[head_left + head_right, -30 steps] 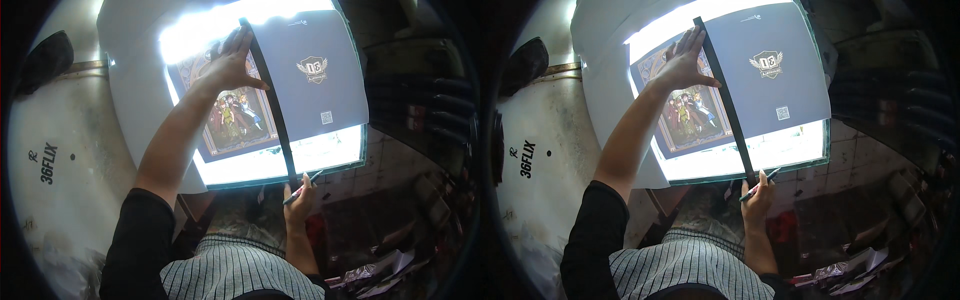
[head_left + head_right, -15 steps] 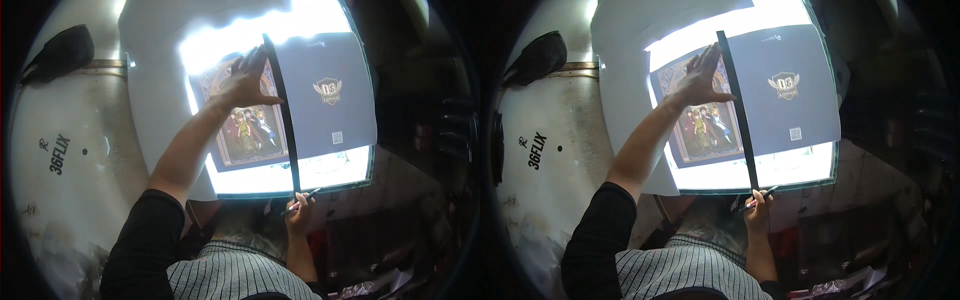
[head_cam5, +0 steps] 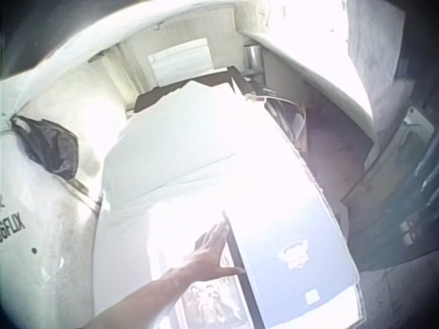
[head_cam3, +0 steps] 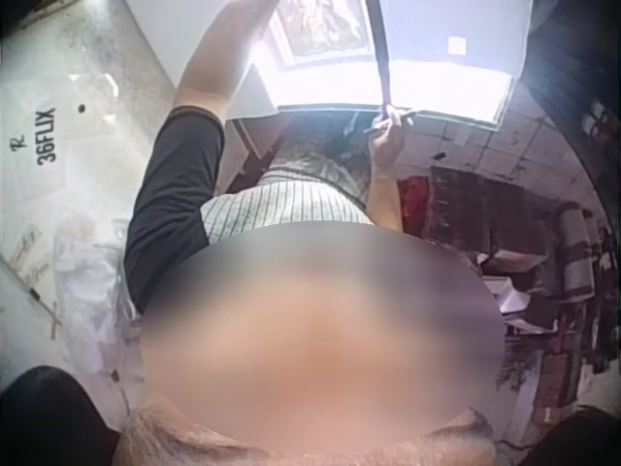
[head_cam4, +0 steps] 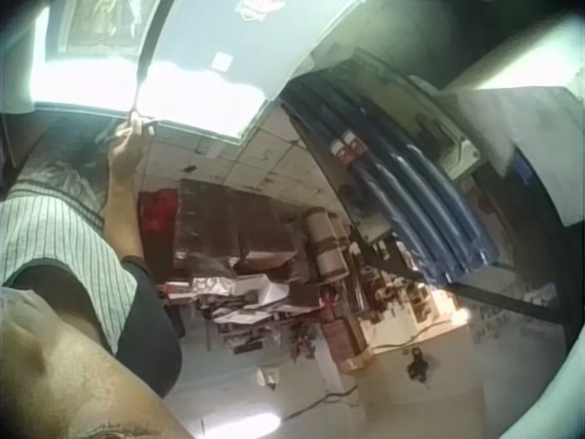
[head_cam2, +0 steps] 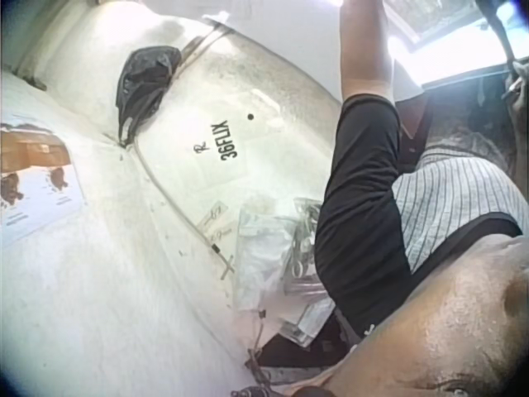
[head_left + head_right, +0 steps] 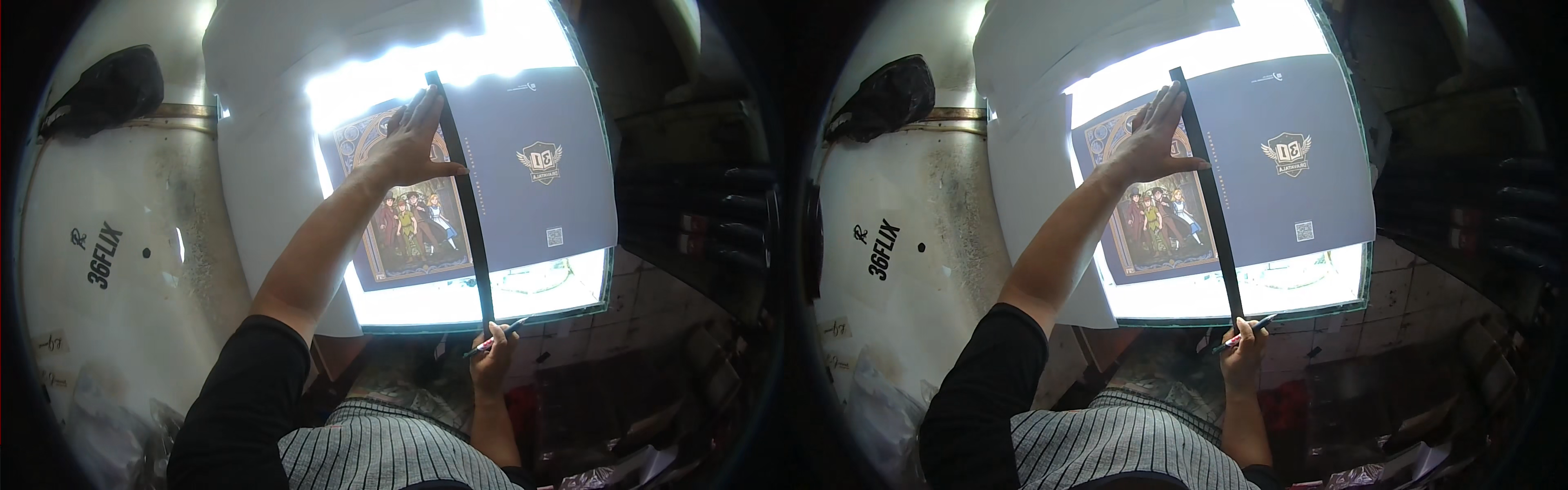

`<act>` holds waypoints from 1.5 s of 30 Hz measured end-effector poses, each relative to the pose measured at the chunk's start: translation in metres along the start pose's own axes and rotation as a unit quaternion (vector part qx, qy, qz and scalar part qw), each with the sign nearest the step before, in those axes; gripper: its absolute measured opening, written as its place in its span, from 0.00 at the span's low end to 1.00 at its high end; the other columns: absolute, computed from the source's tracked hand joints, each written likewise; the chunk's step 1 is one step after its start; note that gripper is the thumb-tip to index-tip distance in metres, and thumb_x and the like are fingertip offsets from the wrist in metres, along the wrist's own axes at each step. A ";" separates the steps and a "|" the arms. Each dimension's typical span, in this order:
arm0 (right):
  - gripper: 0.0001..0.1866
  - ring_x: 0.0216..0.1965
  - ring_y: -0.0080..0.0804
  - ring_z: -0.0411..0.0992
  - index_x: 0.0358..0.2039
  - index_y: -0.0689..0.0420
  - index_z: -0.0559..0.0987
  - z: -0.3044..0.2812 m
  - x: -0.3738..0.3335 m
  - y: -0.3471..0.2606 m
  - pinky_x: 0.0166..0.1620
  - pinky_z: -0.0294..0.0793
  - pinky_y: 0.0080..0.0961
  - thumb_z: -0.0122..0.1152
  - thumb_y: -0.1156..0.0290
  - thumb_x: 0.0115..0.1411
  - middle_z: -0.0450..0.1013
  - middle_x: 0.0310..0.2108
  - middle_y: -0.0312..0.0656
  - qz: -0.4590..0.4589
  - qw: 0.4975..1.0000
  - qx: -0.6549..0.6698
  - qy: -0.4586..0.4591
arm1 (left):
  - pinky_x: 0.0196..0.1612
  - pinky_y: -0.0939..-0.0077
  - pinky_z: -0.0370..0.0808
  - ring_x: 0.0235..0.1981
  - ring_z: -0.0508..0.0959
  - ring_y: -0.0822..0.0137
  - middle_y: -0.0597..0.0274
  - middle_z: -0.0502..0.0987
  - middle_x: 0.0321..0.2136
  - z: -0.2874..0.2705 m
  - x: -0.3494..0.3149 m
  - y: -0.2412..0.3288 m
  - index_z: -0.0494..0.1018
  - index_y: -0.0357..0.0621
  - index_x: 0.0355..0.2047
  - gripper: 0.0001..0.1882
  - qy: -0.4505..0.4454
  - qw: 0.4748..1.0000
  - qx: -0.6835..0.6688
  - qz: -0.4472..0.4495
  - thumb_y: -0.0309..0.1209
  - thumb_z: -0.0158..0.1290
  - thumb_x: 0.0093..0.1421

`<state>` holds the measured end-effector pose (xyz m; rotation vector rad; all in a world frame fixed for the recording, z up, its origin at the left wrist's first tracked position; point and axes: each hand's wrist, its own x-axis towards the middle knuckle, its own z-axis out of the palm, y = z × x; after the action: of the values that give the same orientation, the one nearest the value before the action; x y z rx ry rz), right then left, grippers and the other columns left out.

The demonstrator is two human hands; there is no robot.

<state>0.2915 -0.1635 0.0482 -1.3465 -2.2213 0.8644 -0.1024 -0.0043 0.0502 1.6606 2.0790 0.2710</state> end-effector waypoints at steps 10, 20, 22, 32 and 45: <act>0.21 0.46 0.54 0.71 0.52 0.59 0.74 0.003 -0.005 0.002 0.49 0.74 0.44 0.61 0.82 0.56 0.71 0.43 0.53 0.000 1.000 0.006 -0.016 | 0.74 0.48 0.35 0.75 0.30 0.51 0.44 0.35 0.74 -0.003 0.001 0.004 0.38 0.40 0.73 0.71 -0.027 0.999 0.017 -0.016 0.76 0.54 0.45; 0.23 0.46 0.53 0.70 0.52 0.59 0.74 0.003 -0.004 0.002 0.47 0.75 0.42 0.60 0.84 0.55 0.70 0.44 0.54 0.009 0.999 0.023 -0.023 | 0.74 0.47 0.35 0.75 0.30 0.53 0.46 0.35 0.74 -0.002 0.001 0.004 0.38 0.41 0.74 0.70 -0.024 0.999 0.032 -0.017 0.75 0.54 0.45; 0.23 0.46 0.53 0.70 0.52 0.59 0.74 0.003 -0.004 0.002 0.47 0.75 0.42 0.60 0.84 0.55 0.69 0.44 0.54 0.010 0.999 0.025 -0.021 | 0.74 0.47 0.35 0.75 0.30 0.53 0.46 0.34 0.74 -0.003 0.001 0.005 0.38 0.41 0.74 0.70 -0.025 0.999 0.027 -0.019 0.75 0.53 0.45; 0.22 0.47 0.54 0.70 0.52 0.59 0.73 0.005 -0.004 0.001 0.48 0.74 0.44 0.60 0.83 0.56 0.69 0.44 0.55 0.005 1.000 0.018 -0.021 | 0.74 0.48 0.34 0.75 0.30 0.53 0.47 0.34 0.74 -0.006 0.000 0.006 0.37 0.41 0.74 0.69 -0.039 0.998 0.037 -0.030 0.75 0.53 0.47; 0.21 0.48 0.52 0.73 0.51 0.59 0.74 -0.001 0.000 -0.003 0.47 0.78 0.39 0.63 0.83 0.56 0.70 0.46 0.54 0.002 1.000 -0.004 -0.017 | 0.73 0.48 0.32 0.75 0.29 0.50 0.39 0.33 0.74 -0.007 0.003 0.009 0.34 0.37 0.73 0.84 -0.056 0.996 0.062 -0.024 0.73 0.68 0.29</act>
<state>0.2899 -0.1640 0.0514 -1.3498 -2.2521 0.8869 -0.0981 0.0019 0.0599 1.6530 2.0848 0.0323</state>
